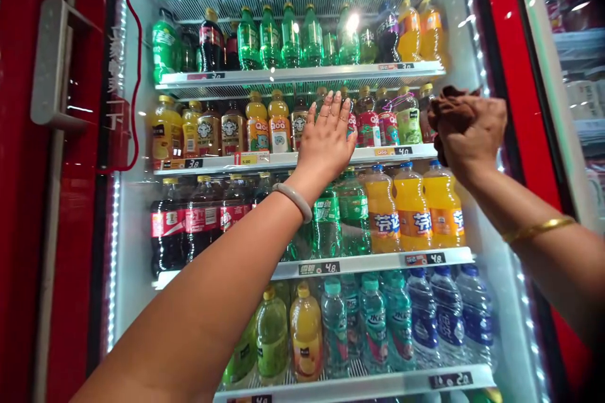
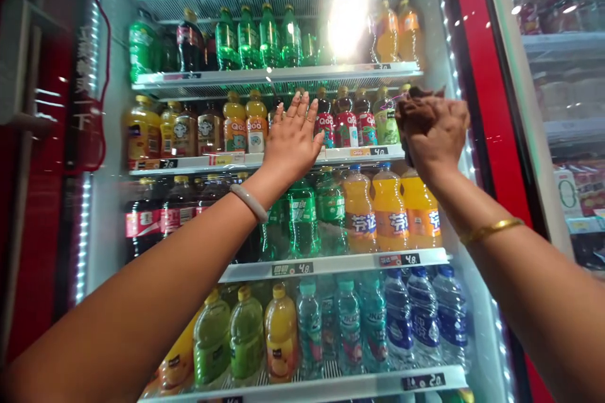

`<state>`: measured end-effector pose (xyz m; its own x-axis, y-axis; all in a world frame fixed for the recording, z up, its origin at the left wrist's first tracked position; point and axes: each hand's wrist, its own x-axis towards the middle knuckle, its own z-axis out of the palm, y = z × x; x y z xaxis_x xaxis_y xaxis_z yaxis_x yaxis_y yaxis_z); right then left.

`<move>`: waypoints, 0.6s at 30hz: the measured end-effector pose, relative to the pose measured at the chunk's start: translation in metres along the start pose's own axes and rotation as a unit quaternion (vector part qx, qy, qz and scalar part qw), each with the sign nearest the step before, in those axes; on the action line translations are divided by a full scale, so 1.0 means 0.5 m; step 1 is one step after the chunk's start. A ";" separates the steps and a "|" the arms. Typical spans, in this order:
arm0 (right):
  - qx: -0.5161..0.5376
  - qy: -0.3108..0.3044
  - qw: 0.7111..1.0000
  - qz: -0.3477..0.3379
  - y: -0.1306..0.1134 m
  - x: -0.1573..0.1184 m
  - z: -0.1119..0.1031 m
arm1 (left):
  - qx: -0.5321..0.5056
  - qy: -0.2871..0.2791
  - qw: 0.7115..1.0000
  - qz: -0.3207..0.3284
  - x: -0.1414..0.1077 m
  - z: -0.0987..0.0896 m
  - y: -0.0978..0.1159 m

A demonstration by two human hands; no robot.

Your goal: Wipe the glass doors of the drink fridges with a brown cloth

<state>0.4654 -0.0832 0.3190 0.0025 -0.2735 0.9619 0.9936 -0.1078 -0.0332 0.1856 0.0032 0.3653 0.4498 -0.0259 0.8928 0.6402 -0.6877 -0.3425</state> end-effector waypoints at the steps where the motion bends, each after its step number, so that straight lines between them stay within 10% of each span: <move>1: -0.002 0.017 0.999 0.036 -0.011 -0.025 -0.008 | -0.002 0.005 1.000 0.001 -0.001 0.002 0.000; 3: 0.022 0.028 0.997 0.065 -0.055 -0.053 -0.017 | -0.014 0.019 1.000 0.006 -0.001 0.007 -0.001; 6: 0.074 -0.082 0.992 -0.066 -0.110 -0.023 -0.013 | -0.018 0.028 0.999 0.009 0.002 0.010 -0.005; 11: 0.056 -0.095 0.994 0.003 -0.028 0.056 -0.021 | 0.017 0.010 1.000 -0.003 -0.008 0.001 -0.002; 15: 0.021 -0.038 0.994 0.101 0.008 -0.031 -0.052 | 0.023 0.012 0.999 -0.022 -0.044 0.005 0.028; 18: 0.049 -0.060 0.997 0.015 -0.046 -0.091 -0.056 | 0.023 0.003 1.000 -0.017 -0.067 0.023 0.081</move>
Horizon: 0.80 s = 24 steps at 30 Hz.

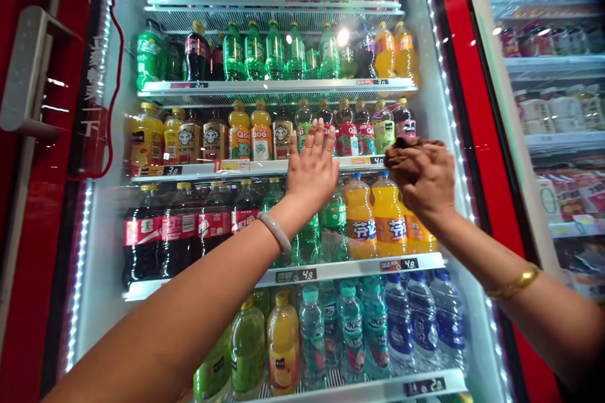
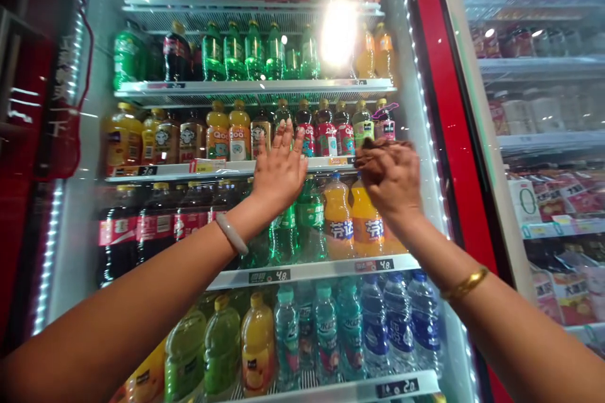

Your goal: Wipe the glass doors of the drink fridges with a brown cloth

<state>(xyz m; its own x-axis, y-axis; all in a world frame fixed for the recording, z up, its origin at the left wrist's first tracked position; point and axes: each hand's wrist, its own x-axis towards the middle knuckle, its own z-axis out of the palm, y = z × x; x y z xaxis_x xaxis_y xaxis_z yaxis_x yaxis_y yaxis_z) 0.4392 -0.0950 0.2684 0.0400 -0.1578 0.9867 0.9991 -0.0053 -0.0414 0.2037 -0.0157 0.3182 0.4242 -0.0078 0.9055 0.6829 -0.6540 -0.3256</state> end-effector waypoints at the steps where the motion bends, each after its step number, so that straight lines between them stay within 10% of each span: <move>1: 0.014 -0.020 0.998 -0.050 -0.017 0.001 0.007 | 0.000 -0.010 1.000 0.011 -0.004 0.006 0.023; 4: 0.045 -0.059 0.989 -0.132 -0.013 0.059 0.021 | 0.000 -0.037 0.998 0.058 -0.004 0.023 0.090; 7: 0.034 -0.019 0.997 -0.062 0.072 0.106 0.011 | 0.004 -0.035 0.994 0.100 0.007 0.033 0.134; 14: -0.038 0.052 0.997 0.034 0.128 -0.035 -0.025 | 0.029 -0.027 0.992 0.123 -0.003 0.080 0.195; 19: -0.019 -0.014 0.998 -0.059 0.145 0.007 -0.028 | 0.063 0.011 0.988 0.142 -0.023 0.115 0.222; 24: -0.079 0.065 0.993 0.059 0.255 -0.036 -0.045 | 0.059 0.012 0.986 0.154 -0.030 0.111 0.220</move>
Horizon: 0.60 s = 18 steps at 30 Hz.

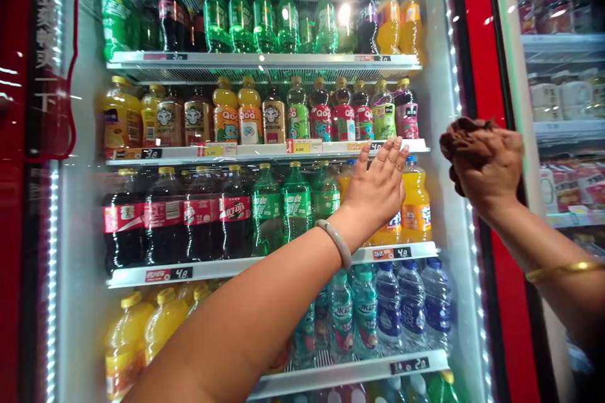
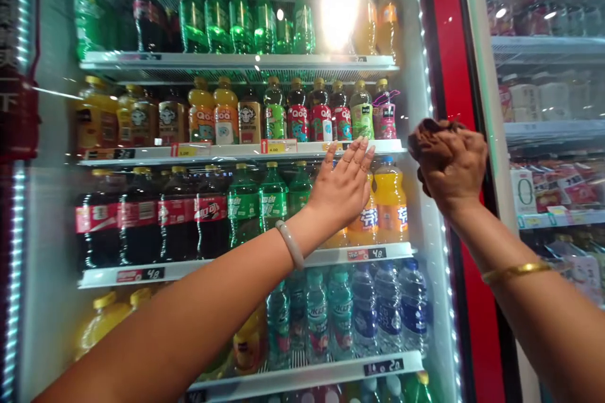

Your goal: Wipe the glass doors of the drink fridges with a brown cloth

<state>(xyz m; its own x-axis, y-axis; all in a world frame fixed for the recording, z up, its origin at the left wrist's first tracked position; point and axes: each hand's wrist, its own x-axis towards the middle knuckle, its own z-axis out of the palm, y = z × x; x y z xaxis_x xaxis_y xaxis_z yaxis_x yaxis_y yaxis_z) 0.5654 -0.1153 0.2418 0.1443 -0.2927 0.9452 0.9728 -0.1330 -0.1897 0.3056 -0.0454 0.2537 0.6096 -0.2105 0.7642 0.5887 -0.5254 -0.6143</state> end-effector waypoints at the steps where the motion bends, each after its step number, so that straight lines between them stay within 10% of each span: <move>1: -0.011 0.024 1.000 0.012 0.002 -0.029 -0.006 | 0.000 -0.001 1.000 -0.003 0.000 -0.001 0.001; 8: 0.078 -0.054 0.981 -0.170 -0.126 -0.085 -0.033 | -0.009 -0.003 1.000 -0.004 -0.004 -0.001 0.005; 14: 0.038 -0.003 0.999 0.030 -0.089 -0.070 -0.026 | -0.069 -0.030 0.997 -0.013 -0.002 -0.004 0.006; 18: 0.041 -0.014 0.999 0.005 -0.147 -0.157 -0.046 | -0.082 -0.037 0.996 -0.012 -0.001 -0.008 0.006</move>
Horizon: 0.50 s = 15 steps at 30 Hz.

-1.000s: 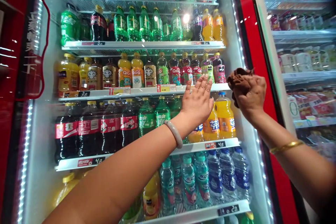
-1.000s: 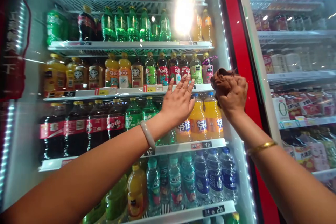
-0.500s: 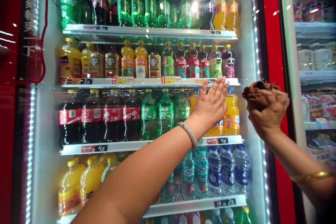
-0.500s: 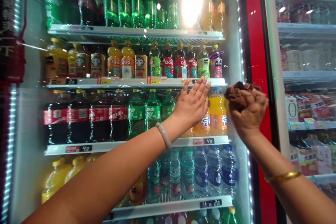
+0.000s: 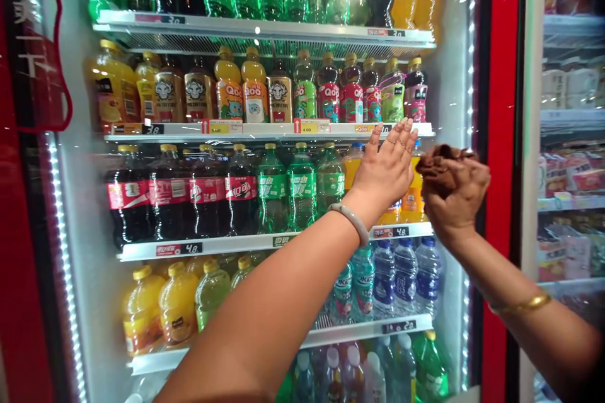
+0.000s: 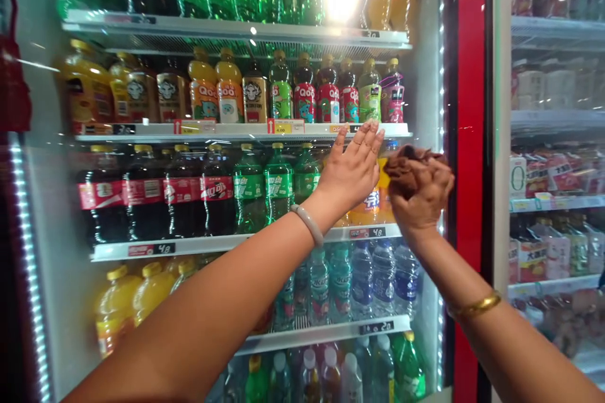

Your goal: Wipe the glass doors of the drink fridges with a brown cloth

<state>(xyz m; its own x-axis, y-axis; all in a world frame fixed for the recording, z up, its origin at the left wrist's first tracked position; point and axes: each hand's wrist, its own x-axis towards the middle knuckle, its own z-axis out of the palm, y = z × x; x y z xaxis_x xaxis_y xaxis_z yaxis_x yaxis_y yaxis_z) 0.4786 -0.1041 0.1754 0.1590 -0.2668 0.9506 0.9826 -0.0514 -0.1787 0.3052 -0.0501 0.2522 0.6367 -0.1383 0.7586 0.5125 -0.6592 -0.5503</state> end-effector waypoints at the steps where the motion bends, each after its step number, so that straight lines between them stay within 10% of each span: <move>1: 0.007 -0.019 1.000 -0.019 -0.017 -0.005 0.000 | 0.001 -0.004 1.000 0.003 0.000 -0.002 -0.001; 7: 0.027 -0.036 0.999 -0.014 0.038 0.075 0.019 | 0.021 -0.030 0.999 0.024 -0.023 -0.013 -0.010; 10: 0.003 0.013 0.999 0.052 0.081 0.026 0.012 | 0.050 -0.022 0.998 0.037 -0.052 -0.015 -0.011; 15: 0.030 -0.009 0.999 -0.027 -0.015 -0.072 -0.008 | 0.091 0.000 0.995 0.029 -0.080 -0.020 -0.001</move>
<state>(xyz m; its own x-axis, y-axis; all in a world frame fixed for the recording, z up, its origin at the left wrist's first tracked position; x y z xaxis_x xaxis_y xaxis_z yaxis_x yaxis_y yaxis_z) 0.4652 -0.0978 0.1415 0.1073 -0.2478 0.9629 0.9936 -0.0078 -0.1128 0.2738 -0.0517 0.2256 0.6675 -0.1723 0.7244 0.5709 -0.5062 -0.6464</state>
